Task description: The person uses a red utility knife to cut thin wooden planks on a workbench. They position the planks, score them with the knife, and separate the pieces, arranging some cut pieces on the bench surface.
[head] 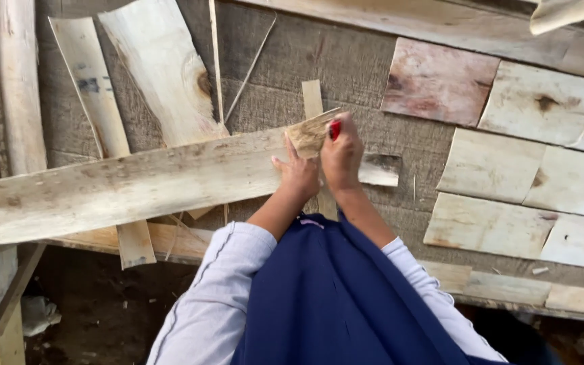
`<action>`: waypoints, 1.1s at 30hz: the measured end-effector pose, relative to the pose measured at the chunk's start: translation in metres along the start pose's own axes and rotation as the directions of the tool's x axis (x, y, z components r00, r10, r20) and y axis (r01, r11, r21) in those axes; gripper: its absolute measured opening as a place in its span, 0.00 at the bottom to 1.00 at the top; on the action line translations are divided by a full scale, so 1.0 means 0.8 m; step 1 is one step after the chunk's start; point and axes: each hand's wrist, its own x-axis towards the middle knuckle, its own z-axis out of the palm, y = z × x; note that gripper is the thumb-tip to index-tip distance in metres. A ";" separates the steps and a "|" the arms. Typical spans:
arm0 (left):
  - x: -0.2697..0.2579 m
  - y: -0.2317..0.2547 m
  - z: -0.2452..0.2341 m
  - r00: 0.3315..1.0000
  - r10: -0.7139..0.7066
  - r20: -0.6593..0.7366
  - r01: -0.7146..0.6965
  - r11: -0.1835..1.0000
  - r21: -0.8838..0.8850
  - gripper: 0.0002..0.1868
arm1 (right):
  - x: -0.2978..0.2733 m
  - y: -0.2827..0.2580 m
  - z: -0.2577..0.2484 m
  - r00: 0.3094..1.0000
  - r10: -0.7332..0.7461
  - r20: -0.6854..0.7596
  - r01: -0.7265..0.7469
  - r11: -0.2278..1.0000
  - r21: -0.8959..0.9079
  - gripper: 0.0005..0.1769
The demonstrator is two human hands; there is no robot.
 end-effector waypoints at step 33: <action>0.010 -0.006 0.023 0.997 -0.001 -0.074 -0.003 0.998 -0.056 0.59 | 0.004 0.083 0.016 0.809 0.197 0.554 0.128 0.861 -0.493 0.26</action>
